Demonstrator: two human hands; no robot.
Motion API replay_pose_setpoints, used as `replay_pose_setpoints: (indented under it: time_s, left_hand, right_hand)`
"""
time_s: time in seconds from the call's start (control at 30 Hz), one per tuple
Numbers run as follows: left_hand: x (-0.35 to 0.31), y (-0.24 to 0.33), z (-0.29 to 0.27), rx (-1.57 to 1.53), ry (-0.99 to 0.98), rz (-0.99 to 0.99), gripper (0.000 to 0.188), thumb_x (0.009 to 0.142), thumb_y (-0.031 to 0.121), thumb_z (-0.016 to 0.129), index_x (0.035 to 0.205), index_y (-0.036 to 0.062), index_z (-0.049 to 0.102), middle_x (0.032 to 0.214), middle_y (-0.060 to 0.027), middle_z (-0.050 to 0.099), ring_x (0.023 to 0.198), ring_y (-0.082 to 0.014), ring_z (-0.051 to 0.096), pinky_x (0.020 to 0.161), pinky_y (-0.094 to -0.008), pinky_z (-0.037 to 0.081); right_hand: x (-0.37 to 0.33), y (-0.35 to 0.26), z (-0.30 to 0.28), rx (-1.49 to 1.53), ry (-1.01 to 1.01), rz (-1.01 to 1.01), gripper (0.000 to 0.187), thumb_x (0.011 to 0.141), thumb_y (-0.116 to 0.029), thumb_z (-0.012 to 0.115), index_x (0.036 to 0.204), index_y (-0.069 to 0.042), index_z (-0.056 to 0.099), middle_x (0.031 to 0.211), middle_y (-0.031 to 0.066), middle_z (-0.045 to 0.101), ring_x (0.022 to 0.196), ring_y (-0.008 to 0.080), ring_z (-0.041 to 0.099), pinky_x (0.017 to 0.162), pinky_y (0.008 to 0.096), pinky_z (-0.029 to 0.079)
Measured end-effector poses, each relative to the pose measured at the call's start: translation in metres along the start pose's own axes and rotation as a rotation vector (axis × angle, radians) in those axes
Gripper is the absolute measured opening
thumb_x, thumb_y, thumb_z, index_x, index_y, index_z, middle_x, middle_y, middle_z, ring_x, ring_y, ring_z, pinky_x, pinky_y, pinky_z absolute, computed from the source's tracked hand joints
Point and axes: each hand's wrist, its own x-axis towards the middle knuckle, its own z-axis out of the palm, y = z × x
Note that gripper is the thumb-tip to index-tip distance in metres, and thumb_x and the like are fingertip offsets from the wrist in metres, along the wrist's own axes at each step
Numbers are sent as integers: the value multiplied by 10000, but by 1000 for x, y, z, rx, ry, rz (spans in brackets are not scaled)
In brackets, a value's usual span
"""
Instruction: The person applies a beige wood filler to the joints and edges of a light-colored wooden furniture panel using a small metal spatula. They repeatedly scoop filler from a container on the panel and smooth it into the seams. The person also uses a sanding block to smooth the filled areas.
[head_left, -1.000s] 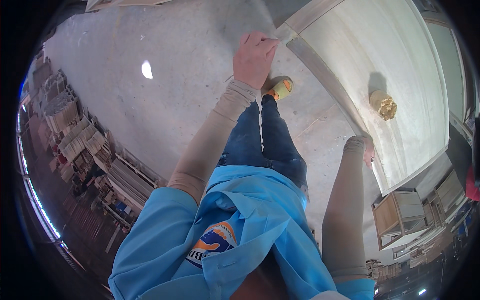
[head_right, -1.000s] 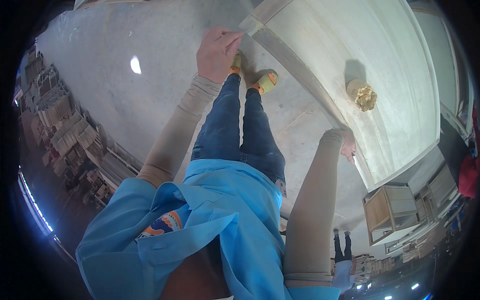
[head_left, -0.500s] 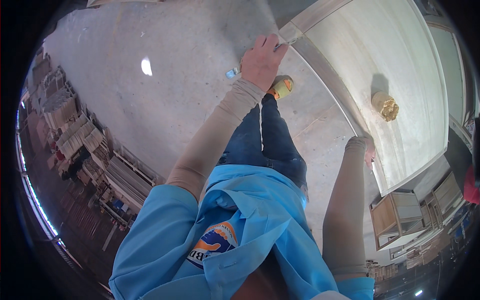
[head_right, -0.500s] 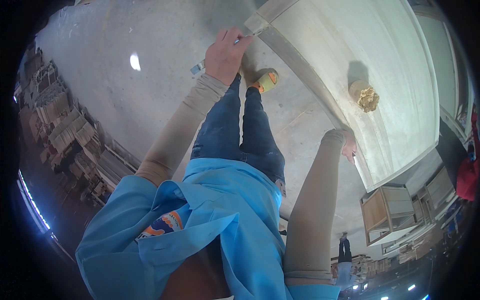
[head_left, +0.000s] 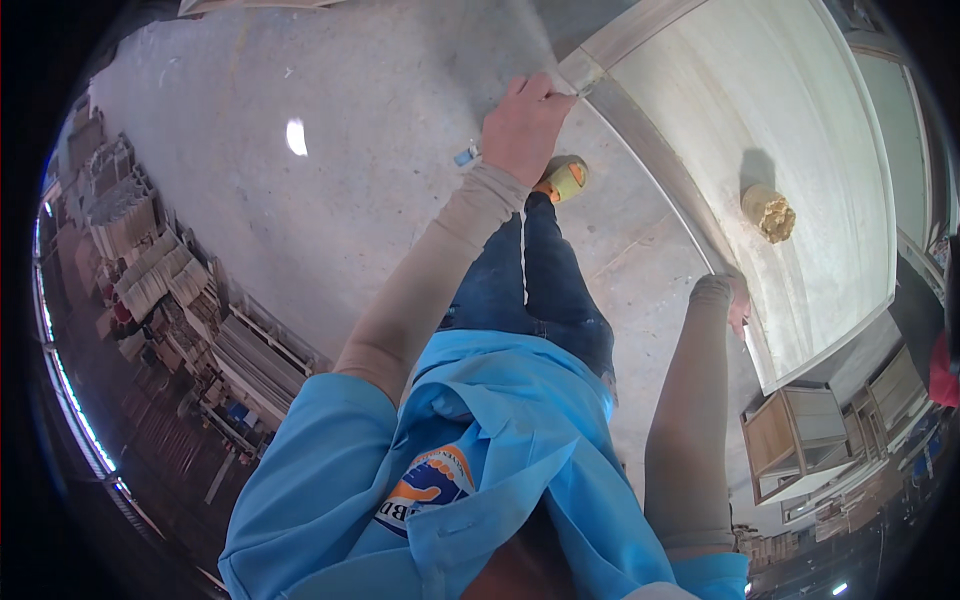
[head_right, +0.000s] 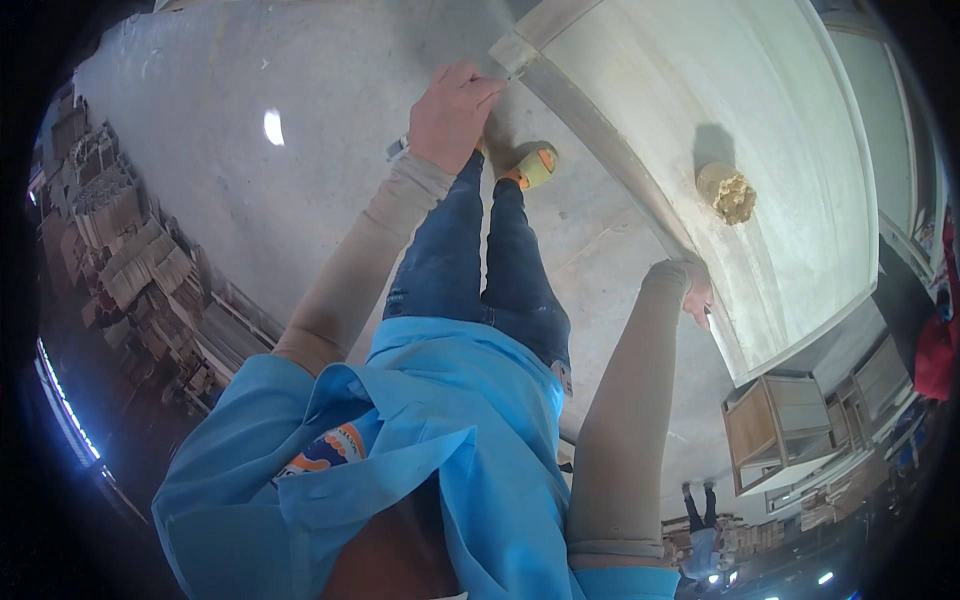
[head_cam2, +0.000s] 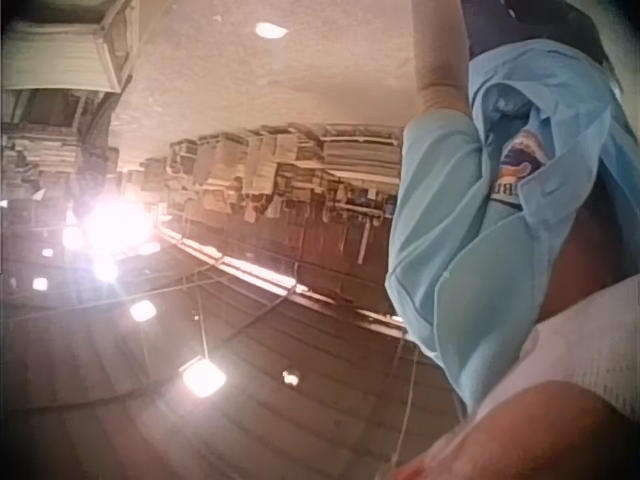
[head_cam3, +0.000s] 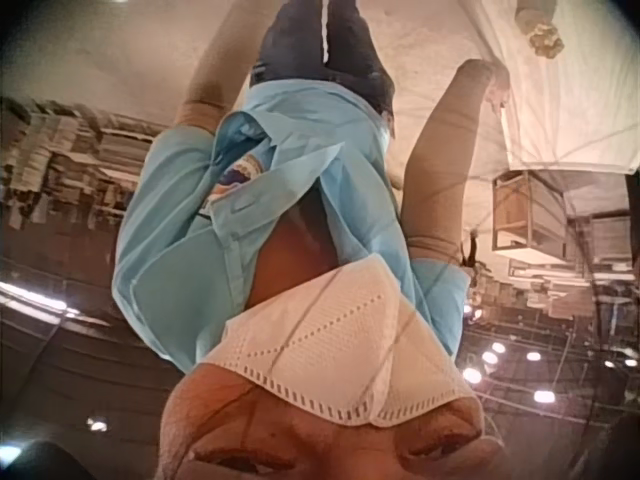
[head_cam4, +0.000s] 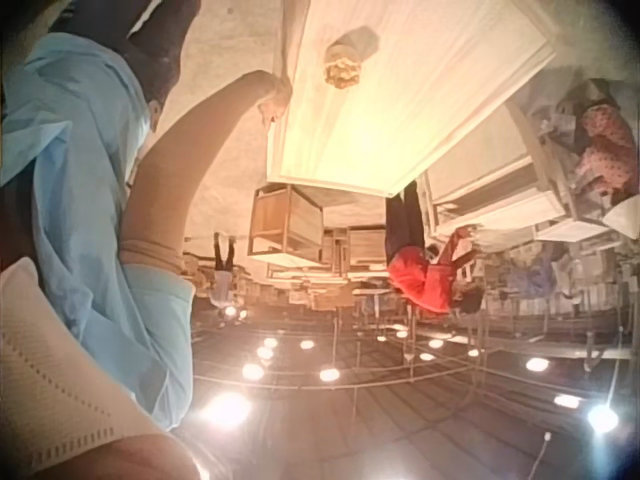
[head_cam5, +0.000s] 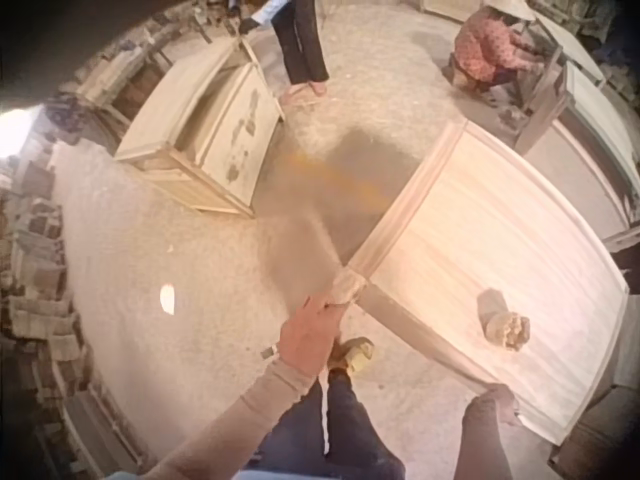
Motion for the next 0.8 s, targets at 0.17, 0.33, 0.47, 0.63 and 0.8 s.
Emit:
replay_pose_setpoints:
  time_s: [0.17,0.33,0.47,0.63,0.8]
  left_hand:
    - [11,-2,6,-89,131,-15,159,819,129,691,963,177,738,888,10,586,905,-210,591,708,-341,528]
    - [14,-1,0,-89,41,5,136,820,136,691,938,174,748,872,10,602,895,-210,590,714,-343,522]
    - [24,-4,-5,-126,59,12,130,829,155,682,937,174,751,862,5,603,895,-209,590,719,-348,524]
    - [30,-2,0,-74,10,-1,137,842,170,664,948,177,751,865,5,603,899,-217,590,725,-356,527]
    - [33,-2,1,-10,-15,51,138,850,162,645,949,172,742,880,-1,599,915,-230,595,722,-375,536]
  right_hand:
    - [-13,-6,-12,19,-4,-6,485,995,-319,459,1466,-226,391,1322,51,611,1234,338,548,1050,513,401]
    - [-7,-8,-14,45,-9,-4,487,994,-318,461,1467,-228,391,1315,51,615,1230,339,551,1046,514,404]
    - [-13,-11,-17,59,-10,-3,488,992,-318,463,1467,-229,392,1310,50,618,1227,339,553,1043,515,406]
    - [-24,-18,-24,80,-7,-6,490,990,-317,465,1467,-231,393,1303,49,622,1222,339,556,1039,517,409]
    - [-17,-13,-18,93,-8,-10,492,989,-317,467,1468,-232,393,1296,49,627,1218,340,558,1036,518,412]
